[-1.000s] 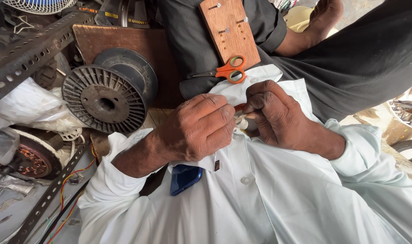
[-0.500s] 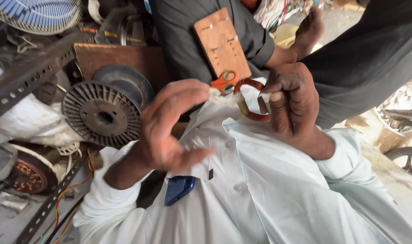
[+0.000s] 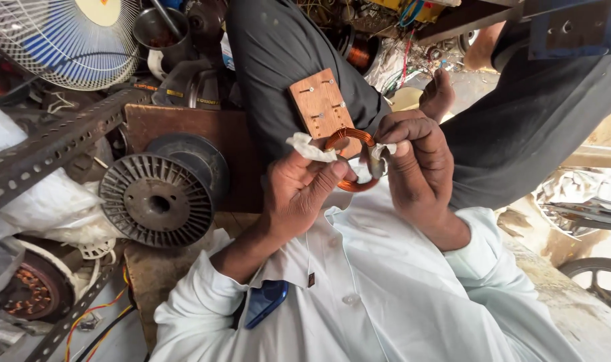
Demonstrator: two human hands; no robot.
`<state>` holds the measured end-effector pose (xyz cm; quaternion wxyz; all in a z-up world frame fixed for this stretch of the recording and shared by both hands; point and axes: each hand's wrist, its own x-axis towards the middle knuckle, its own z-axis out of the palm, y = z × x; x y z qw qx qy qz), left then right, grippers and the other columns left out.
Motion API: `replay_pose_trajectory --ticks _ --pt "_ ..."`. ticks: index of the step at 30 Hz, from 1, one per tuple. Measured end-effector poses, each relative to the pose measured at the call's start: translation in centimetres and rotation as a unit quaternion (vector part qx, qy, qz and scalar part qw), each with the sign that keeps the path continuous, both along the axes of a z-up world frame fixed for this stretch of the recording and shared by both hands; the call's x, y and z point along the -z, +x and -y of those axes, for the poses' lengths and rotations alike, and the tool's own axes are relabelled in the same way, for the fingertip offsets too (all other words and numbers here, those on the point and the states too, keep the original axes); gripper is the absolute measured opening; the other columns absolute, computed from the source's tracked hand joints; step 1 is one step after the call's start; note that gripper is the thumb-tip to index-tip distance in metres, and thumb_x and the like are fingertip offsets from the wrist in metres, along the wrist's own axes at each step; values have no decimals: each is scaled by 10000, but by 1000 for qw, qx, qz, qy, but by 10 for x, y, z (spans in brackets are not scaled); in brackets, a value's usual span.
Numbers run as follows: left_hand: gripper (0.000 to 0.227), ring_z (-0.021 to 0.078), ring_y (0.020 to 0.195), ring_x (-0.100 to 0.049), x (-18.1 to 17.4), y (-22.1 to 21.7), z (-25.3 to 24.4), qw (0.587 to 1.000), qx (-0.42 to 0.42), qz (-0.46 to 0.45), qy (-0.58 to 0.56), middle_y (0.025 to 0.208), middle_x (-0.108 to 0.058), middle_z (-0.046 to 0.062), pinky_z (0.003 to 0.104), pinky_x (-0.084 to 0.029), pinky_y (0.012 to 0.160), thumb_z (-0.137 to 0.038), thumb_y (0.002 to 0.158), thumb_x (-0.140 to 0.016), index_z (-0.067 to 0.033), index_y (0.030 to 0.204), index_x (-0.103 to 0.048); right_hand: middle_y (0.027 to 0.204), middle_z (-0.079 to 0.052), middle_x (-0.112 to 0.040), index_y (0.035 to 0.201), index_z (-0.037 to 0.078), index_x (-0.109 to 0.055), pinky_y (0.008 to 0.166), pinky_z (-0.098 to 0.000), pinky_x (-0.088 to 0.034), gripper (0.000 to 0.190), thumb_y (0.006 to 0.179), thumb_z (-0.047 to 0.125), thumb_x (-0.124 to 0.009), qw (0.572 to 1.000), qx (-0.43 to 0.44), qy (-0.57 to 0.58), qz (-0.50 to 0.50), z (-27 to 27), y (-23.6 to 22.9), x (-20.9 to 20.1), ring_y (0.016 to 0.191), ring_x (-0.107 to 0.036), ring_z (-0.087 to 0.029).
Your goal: Insulating and winding copper coils for a fan motor using tape.
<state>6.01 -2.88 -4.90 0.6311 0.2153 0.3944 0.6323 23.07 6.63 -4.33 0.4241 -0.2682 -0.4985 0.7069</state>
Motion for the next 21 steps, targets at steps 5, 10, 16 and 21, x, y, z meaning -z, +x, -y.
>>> replay_pose_trajectory --ticks 5,10,16,21 --pt "152 150 899 -803 -24 -17 -16 927 -27 -370 57 984 -793 118 253 -645 776 -103 1044 -714 5 1125 -647 1216 -98 -562 1149 -15 -570 1075 -335 -501 134 1102 62 -668 996 -27 65 53 -8 6 -5 1162 -595 -178" --pt "194 212 862 -815 -25 -24 -28 910 0 -409 69 947 -775 121 293 -625 737 -78 1018 -696 34 1162 -631 1063 -75 -677 995 22 -686 1037 -348 -529 104 979 97 -757 964 4 236 125 -28 8 -16 1143 -633 -199" --pt "224 316 839 -744 -26 -26 -46 820 -17 -561 115 965 -714 184 375 -576 667 -39 1025 -680 54 1222 -625 876 -32 -719 879 57 -713 1231 -482 -161 39 870 24 -731 870 -72 462 155 -48 -12 -42 856 -626 -213" --pt "358 308 776 -685 -30 -28 -57 745 13 -648 158 879 -670 171 413 -541 697 -68 976 -631 119 1280 -604 884 -29 -710 938 56 -706 1298 -437 -140 90 966 -6 -766 861 -84 436 248 -45 -5 -28 833 -622 -202"
